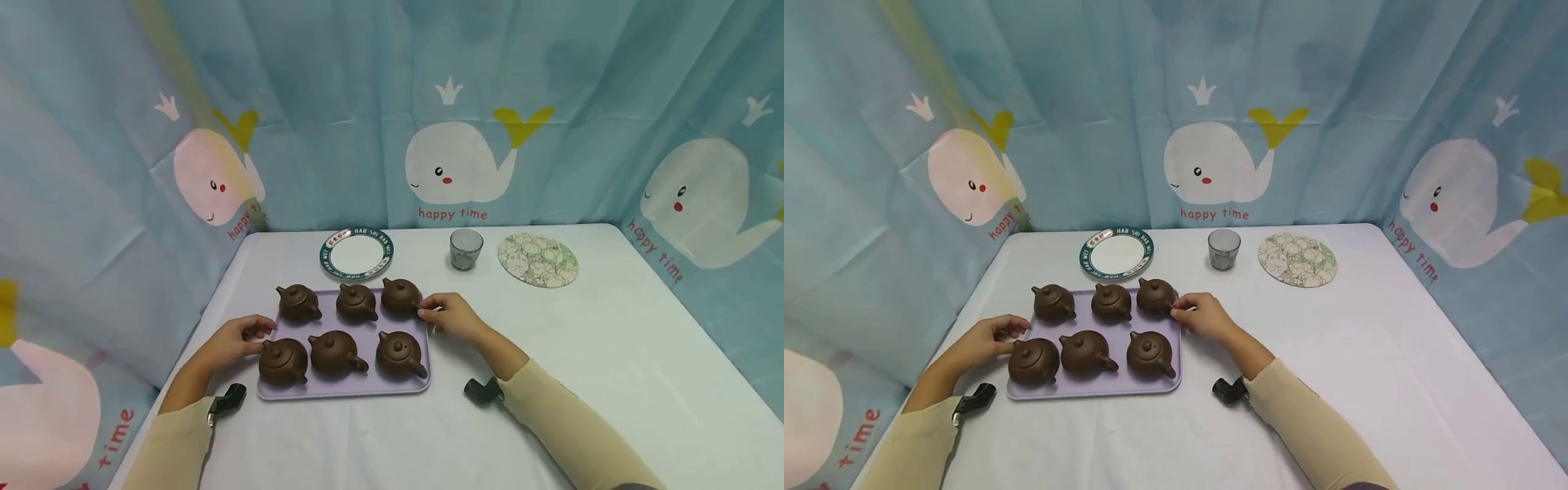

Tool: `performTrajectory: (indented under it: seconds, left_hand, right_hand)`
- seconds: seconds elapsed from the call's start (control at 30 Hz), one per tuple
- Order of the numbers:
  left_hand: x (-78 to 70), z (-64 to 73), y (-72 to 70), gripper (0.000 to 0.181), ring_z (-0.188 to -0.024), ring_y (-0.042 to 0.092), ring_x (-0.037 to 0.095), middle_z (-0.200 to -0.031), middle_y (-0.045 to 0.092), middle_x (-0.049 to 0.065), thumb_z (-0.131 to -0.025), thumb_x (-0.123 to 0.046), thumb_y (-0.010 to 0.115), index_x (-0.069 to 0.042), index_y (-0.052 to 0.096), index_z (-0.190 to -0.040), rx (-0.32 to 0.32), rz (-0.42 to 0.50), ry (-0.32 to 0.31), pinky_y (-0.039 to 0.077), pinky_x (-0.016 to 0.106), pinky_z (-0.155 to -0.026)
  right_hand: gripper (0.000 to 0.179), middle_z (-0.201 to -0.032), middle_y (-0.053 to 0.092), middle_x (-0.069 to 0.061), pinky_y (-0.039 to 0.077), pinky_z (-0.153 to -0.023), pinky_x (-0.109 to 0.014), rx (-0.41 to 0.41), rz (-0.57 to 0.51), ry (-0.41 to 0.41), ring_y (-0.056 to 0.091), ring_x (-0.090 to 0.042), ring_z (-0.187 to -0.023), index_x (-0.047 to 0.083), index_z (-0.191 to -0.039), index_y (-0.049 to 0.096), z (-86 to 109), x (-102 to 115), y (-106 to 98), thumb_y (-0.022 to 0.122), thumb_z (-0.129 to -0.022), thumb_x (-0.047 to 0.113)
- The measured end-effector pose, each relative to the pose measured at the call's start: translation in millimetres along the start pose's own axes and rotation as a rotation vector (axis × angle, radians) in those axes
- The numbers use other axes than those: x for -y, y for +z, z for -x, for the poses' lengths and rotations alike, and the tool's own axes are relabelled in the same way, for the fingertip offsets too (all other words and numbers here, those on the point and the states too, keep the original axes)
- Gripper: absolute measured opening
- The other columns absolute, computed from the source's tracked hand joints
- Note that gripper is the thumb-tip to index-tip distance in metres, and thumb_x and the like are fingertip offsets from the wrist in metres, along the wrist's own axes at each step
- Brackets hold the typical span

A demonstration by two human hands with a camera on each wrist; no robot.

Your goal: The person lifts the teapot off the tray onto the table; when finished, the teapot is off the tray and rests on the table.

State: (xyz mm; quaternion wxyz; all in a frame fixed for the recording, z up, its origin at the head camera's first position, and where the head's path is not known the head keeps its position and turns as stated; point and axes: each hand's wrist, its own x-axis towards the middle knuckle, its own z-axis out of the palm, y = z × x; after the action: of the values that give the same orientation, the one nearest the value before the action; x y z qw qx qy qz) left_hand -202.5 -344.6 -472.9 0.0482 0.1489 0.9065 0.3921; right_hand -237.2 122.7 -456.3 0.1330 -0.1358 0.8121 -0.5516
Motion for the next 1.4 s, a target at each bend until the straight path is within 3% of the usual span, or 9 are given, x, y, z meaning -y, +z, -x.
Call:
performTrajectory:
  seconds: [0.27, 0.4, 0.6, 0.8, 1.03, 1.4]
  left_hand:
    - [4.2, 0.9, 1.0, 0.035, -0.084, 0.052, 0.016, -0.093, 0.061, 0.004, -0.079, 0.000, 0.073, -0.004, 0.066, -0.112, -0.016, -0.015, -0.005, 0.043, 0.026, -0.071]
    - [5.3, 2.0, 1.2, 0.035, -0.086, 0.053, 0.017, -0.095, 0.062, 0.005, -0.079, -0.002, 0.074, -0.002, 0.065, -0.113, 0.001, -0.006, -0.011, 0.044, 0.026, -0.072]
    - [4.1, 1.1, 2.4, 0.036, -0.089, 0.053, 0.020, -0.098, 0.062, 0.004, -0.080, -0.004, 0.073, -0.005, 0.065, -0.115, 0.003, -0.023, -0.029, 0.044, 0.027, -0.074]
    - [0.7, 2.6, 0.6, 0.036, -0.091, 0.053, 0.022, -0.099, 0.062, 0.004, -0.082, -0.006, 0.074, -0.006, 0.065, -0.116, 0.009, -0.042, -0.059, 0.044, 0.029, -0.076]
    - [0.7, 5.5, 2.0, 0.036, -0.090, 0.052, 0.019, -0.099, 0.061, 0.002, -0.083, -0.007, 0.073, -0.006, 0.065, -0.118, 0.009, -0.036, -0.047, 0.043, 0.028, -0.073]
    - [1.7, 4.9, 1.3, 0.035, -0.090, 0.052, 0.020, -0.099, 0.061, 0.003, -0.084, -0.008, 0.073, -0.006, 0.065, -0.118, 0.005, -0.039, -0.051, 0.044, 0.027, -0.074]
  right_hand:
    - [0.018, -0.098, 0.064, -0.018, 0.055, -0.071, -0.037, 0.006, -0.079, -0.030, 0.068, -0.029, -0.079, -0.008, -0.106, 0.065, -2.8, -2, -3, 0.064, -0.093, 0.005]
    - [0.021, -0.100, 0.065, -0.023, 0.054, -0.077, -0.038, -0.016, -0.106, -0.047, 0.068, -0.034, -0.085, -0.011, -0.108, 0.064, 5.6, -5, -7, 0.063, -0.093, 0.004]
    - [0.021, -0.102, 0.067, -0.021, 0.054, -0.078, -0.034, -0.088, -0.069, -0.076, 0.069, -0.028, -0.086, -0.010, -0.108, 0.064, 24.4, -8, -30, 0.063, -0.094, 0.006]
    - [0.022, -0.098, 0.069, -0.018, 0.054, -0.076, -0.032, -0.141, 0.034, -0.029, 0.070, -0.027, -0.084, -0.006, -0.108, 0.067, 45.1, -14, -57, 0.064, -0.094, 0.010]
    - [0.023, -0.095, 0.070, -0.014, 0.053, -0.075, -0.031, -0.169, 0.092, 0.007, 0.069, -0.023, -0.082, -0.002, -0.108, 0.069, 53.8, -31, -77, 0.067, -0.093, 0.015]
    - [0.025, -0.096, 0.069, -0.019, 0.054, -0.073, -0.033, -0.109, 0.049, 0.054, 0.069, -0.028, -0.082, -0.006, -0.111, 0.066, 54.2, -34, -84, 0.065, -0.093, 0.012]
